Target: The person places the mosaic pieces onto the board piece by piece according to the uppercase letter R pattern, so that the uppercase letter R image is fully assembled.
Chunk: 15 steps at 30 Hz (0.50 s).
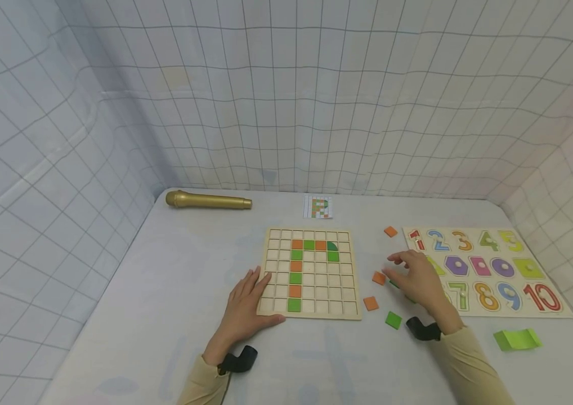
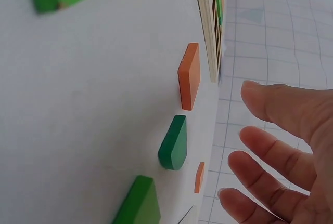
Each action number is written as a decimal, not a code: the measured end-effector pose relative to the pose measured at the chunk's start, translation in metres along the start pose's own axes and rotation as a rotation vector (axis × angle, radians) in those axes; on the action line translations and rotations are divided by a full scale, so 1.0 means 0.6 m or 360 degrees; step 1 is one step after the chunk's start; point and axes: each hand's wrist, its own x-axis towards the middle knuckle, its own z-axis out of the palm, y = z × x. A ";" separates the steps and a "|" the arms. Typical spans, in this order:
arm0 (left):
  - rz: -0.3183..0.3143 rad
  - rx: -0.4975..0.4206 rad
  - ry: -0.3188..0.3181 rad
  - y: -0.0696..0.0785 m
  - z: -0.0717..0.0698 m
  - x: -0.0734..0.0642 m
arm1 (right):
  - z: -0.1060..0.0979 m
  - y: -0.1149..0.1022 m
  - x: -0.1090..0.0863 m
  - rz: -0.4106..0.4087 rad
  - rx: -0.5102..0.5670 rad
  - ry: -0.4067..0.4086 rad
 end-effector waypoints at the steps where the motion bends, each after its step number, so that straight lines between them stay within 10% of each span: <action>1: -0.0001 -0.0001 0.0001 0.000 0.000 0.000 | -0.001 0.001 -0.001 0.0013 -0.0011 -0.0018; 15: 0.0008 -0.0009 0.0004 -0.002 0.002 0.000 | -0.006 0.006 -0.008 0.0085 -0.0095 -0.0186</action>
